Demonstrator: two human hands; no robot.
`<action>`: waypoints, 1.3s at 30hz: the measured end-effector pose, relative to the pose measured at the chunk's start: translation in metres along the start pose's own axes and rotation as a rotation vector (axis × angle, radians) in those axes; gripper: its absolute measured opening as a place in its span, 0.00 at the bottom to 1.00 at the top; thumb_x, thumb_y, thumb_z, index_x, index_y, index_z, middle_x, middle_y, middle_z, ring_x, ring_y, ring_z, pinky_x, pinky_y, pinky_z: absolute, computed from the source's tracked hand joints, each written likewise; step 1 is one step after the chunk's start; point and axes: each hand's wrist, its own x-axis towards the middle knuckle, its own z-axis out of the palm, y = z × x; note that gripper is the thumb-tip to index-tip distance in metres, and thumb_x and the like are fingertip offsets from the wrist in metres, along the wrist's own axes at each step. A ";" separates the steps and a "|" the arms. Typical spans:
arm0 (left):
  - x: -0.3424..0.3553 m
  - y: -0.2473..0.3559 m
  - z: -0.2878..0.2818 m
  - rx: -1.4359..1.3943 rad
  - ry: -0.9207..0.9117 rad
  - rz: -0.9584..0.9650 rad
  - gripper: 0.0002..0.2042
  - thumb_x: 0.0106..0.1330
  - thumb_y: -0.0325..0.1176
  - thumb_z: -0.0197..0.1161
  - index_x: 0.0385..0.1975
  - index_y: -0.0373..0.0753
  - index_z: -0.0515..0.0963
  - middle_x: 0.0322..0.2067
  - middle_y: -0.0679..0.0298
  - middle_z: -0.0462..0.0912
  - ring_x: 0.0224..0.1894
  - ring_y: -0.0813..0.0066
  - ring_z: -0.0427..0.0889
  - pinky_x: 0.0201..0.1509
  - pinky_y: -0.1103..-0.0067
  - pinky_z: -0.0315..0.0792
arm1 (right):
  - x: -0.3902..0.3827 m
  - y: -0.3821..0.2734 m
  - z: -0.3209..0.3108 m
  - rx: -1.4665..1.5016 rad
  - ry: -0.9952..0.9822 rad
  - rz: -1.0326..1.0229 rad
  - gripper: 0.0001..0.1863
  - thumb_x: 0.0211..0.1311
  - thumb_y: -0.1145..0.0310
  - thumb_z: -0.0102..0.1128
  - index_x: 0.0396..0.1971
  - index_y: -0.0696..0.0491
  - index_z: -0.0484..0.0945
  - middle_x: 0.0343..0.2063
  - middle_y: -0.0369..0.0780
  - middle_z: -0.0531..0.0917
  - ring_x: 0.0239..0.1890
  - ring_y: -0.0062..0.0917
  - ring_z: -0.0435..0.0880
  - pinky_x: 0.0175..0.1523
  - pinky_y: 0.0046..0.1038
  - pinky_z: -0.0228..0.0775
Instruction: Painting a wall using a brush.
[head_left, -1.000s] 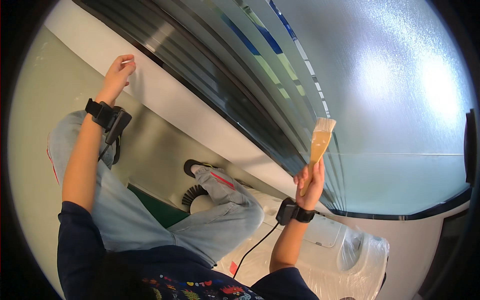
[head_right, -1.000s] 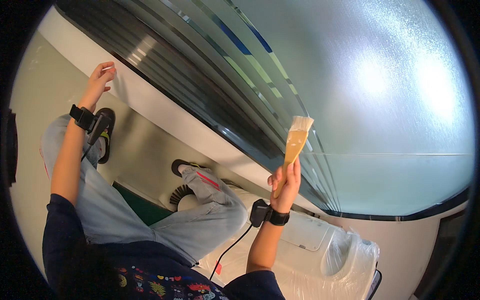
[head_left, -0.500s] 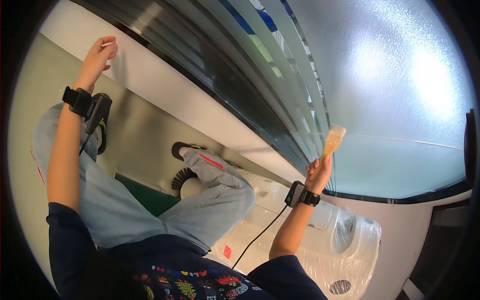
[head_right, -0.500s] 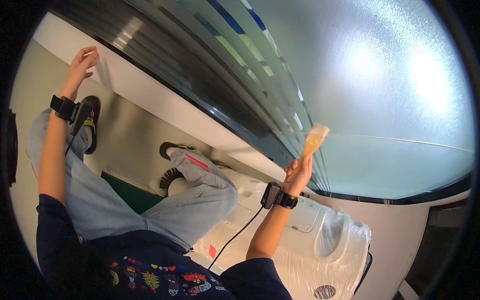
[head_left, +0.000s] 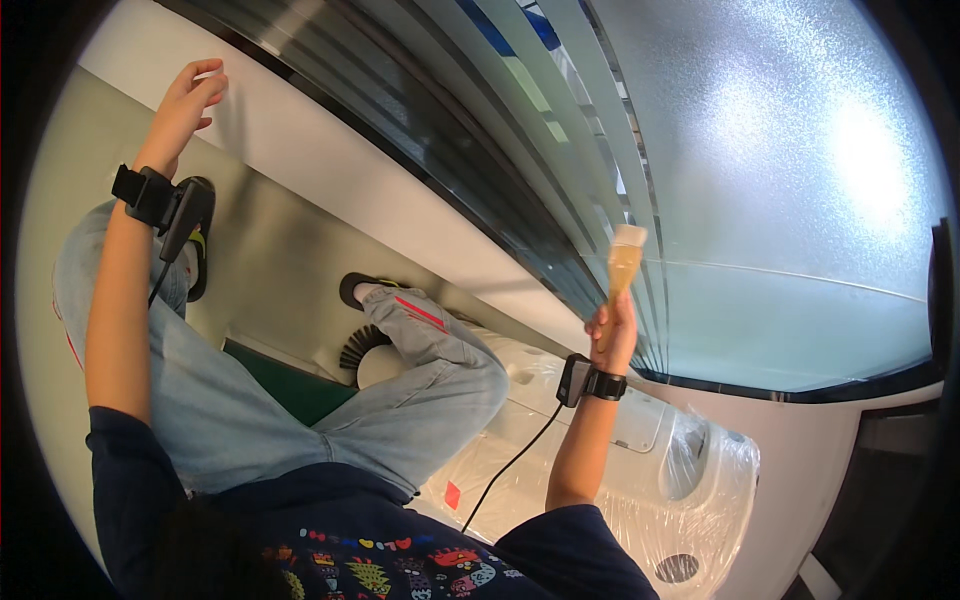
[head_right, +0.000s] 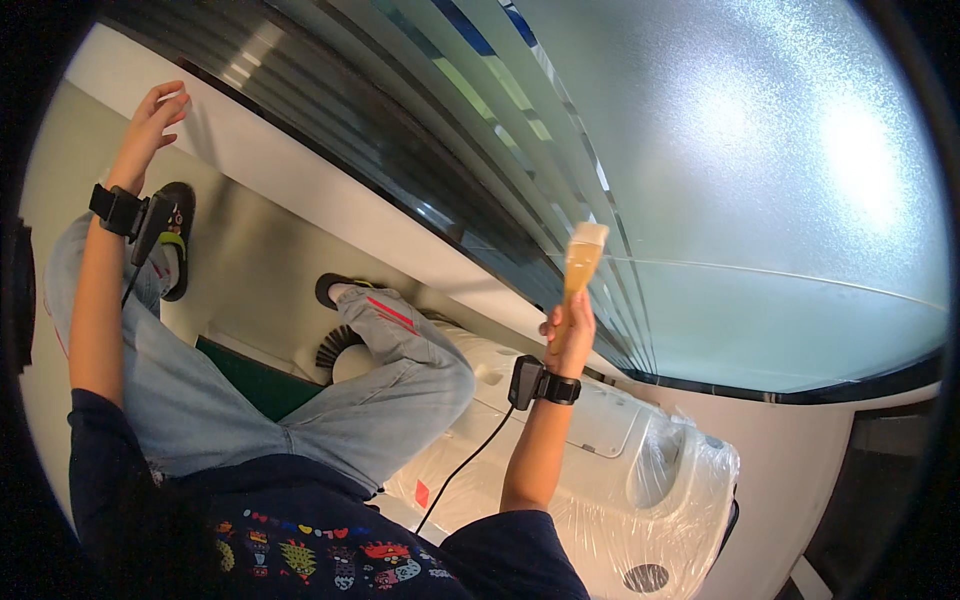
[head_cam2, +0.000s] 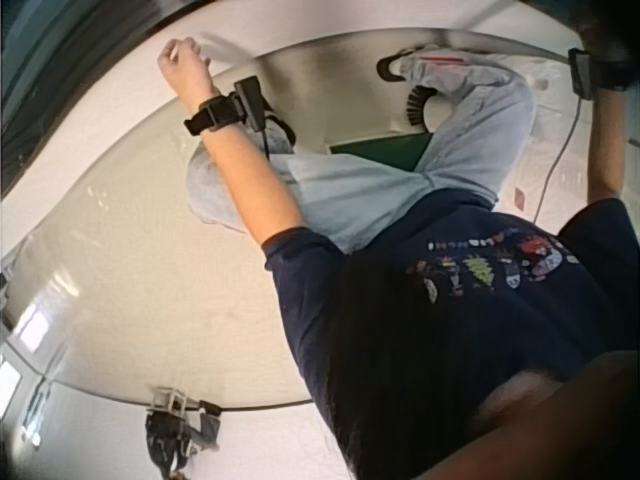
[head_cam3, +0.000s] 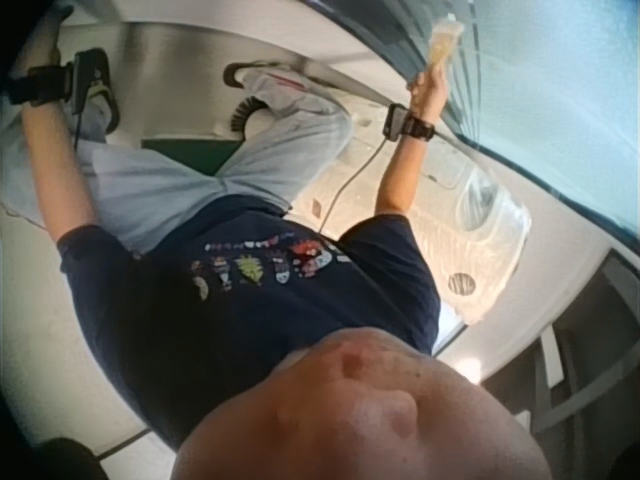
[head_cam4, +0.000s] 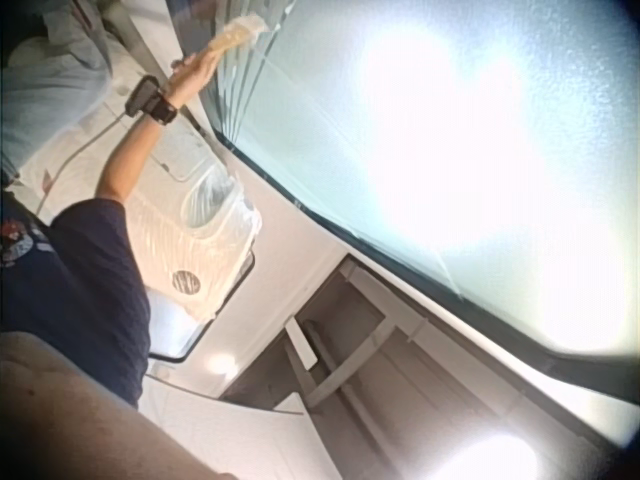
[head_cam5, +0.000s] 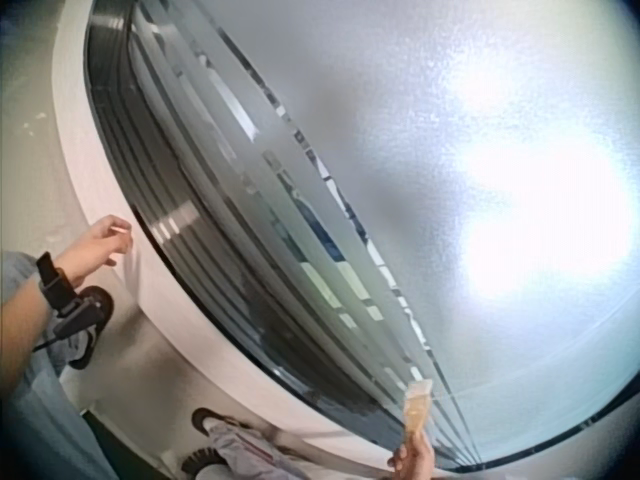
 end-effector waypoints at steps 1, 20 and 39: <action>0.002 -0.001 -0.001 -0.004 0.004 0.010 0.23 0.54 0.47 0.52 0.48 0.45 0.65 0.41 0.67 0.70 0.45 0.79 0.68 0.45 0.78 0.61 | -0.001 0.004 0.003 -0.022 -0.065 0.055 0.16 0.60 0.60 0.42 0.46 0.51 0.64 0.10 0.32 0.64 0.07 0.15 0.58 0.14 0.16 0.54; -0.015 0.004 0.035 0.085 -0.393 0.074 0.04 0.50 0.27 0.53 0.21 0.42 0.64 0.16 0.75 0.63 0.17 0.89 0.61 0.20 0.90 0.58 | 0.002 0.046 0.037 0.078 -0.075 0.071 0.18 0.60 0.63 0.42 0.50 0.51 0.64 0.10 0.33 0.65 0.07 0.15 0.60 0.14 0.15 0.56; -0.021 0.020 0.032 0.201 -0.260 0.235 0.03 0.54 0.29 0.52 0.23 0.38 0.67 0.13 0.76 0.60 0.17 0.90 0.57 0.19 0.88 0.51 | -0.101 0.051 0.178 -0.164 -0.160 -0.109 0.25 0.53 0.77 0.51 0.53 0.54 0.61 0.20 0.30 0.68 0.21 0.12 0.67 0.25 0.14 0.61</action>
